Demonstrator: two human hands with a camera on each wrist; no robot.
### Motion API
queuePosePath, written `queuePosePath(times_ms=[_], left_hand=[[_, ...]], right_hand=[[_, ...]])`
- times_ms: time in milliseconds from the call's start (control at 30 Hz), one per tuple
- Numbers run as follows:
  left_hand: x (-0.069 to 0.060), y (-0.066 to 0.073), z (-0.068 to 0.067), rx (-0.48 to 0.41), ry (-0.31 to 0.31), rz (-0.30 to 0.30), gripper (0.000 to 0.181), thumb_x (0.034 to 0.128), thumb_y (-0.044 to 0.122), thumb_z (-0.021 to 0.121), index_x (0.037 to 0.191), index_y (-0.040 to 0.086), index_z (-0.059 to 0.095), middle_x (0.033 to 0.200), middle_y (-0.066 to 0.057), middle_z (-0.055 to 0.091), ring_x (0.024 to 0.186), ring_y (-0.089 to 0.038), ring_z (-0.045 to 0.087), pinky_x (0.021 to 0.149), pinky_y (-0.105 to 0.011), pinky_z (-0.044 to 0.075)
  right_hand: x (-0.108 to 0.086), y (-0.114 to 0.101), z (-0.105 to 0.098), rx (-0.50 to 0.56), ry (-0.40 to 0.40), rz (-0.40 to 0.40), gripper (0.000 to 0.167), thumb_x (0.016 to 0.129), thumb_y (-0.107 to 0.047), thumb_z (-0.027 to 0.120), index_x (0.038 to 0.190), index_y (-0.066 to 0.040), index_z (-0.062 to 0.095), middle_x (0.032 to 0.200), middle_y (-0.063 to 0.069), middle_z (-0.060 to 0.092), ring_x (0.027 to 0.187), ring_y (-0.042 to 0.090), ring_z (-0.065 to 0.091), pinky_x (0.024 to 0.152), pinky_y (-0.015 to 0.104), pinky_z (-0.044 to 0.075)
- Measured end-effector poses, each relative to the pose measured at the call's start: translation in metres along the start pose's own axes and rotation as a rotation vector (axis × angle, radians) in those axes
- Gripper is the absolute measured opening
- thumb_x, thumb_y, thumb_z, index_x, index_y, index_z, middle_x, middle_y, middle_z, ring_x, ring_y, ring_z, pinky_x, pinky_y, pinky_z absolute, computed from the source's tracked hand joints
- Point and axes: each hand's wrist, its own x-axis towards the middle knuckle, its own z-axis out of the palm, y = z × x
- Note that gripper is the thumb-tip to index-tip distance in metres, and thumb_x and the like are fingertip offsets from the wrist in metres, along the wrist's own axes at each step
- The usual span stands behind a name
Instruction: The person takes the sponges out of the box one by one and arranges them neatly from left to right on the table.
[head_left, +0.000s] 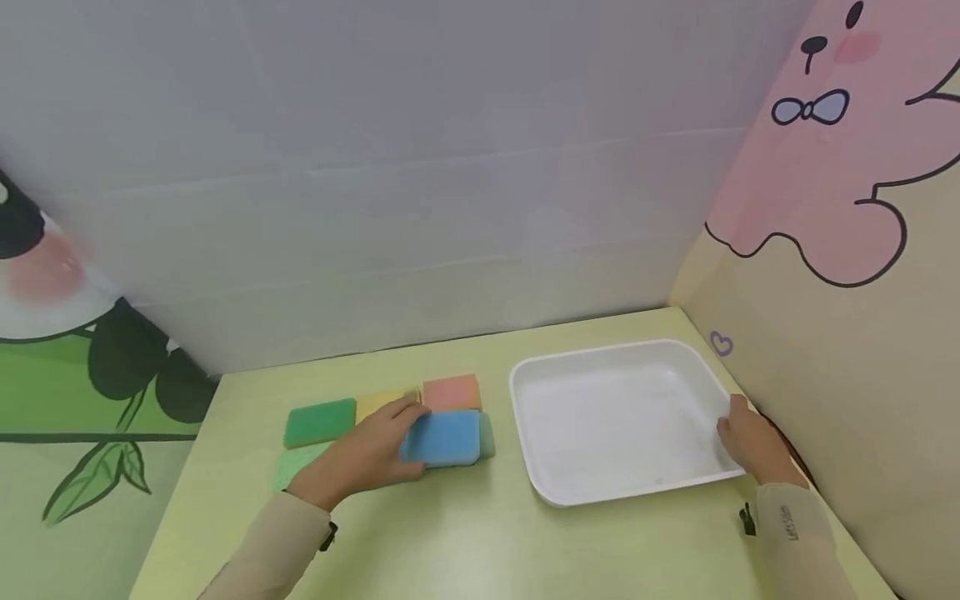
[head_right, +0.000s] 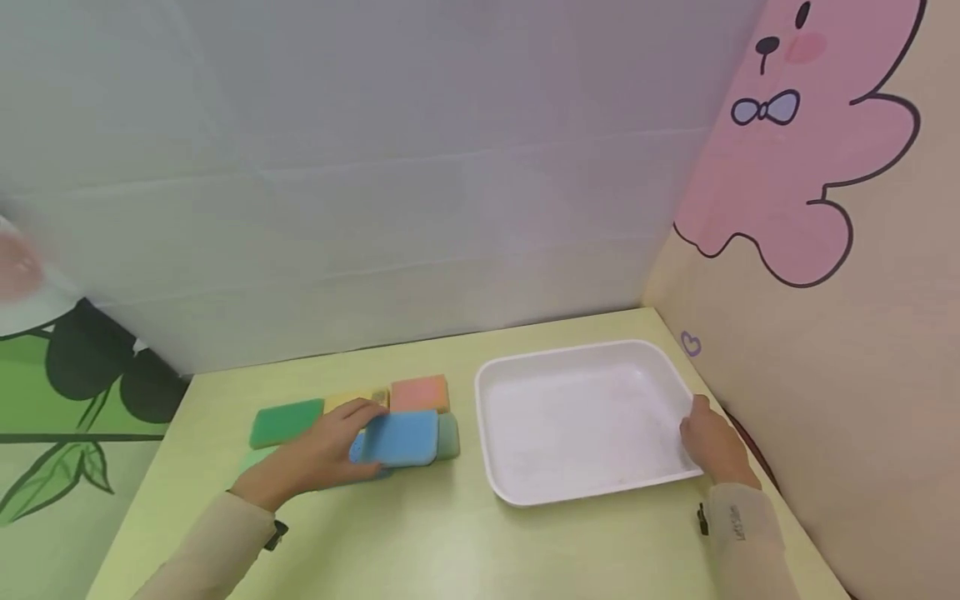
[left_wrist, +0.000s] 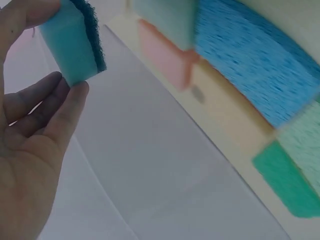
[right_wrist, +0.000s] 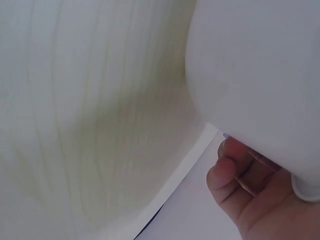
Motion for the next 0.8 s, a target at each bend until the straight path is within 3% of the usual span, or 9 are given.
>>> queuePosePath(times_ms=[167,300,533,800], left_hand=[[-0.03,-0.019,0.004,-0.042,-0.005,-0.066,0.069,0.0781,0.028,0.082,0.135,0.001,0.054,0.13,-0.009,0.056,0.114,-0.025,0.057,0.091,-0.043,0.051],[-0.053,-0.034,0.008,-0.082,-0.031,-0.144,0.072,0.0774,0.025,0.082,0.138,0.0,0.052,0.134,-0.011,0.053,0.119,-0.029,0.055,0.093,-0.046,0.05],[-0.094,-0.06,0.013,-0.09,-0.041,-0.243,0.071,0.0761,0.018,0.083,0.135,-0.004,0.051,0.135,-0.017,0.052,0.125,-0.036,0.051,0.098,-0.052,0.046],[-0.139,-0.079,0.019,-0.09,0.051,-0.314,0.067,0.0713,0.015,0.085,0.128,-0.002,0.054,0.127,-0.016,0.054,0.121,-0.037,0.053,0.094,-0.053,0.047]], right_hand=[[0.002,0.001,0.001,-0.003,-0.013,0.009,0.057,0.103,-0.015,0.038,0.138,0.024,0.016,0.121,0.051,0.043,0.102,0.057,0.056,0.081,0.062,0.046],[0.003,0.003,0.001,-0.001,-0.012,0.004,0.057,0.104,-0.015,0.038,0.138,0.024,0.015,0.121,0.051,0.042,0.103,0.056,0.055,0.082,0.062,0.046],[0.0,0.007,0.0,-0.009,0.019,-0.046,0.053,0.103,-0.014,0.037,0.134,0.025,0.018,0.11,0.049,0.049,0.087,0.046,0.06,0.072,0.057,0.047],[-0.002,0.006,-0.002,-0.017,-0.002,-0.043,0.053,0.102,-0.014,0.039,0.132,0.025,0.019,0.113,0.05,0.047,0.091,0.048,0.059,0.075,0.059,0.046]])
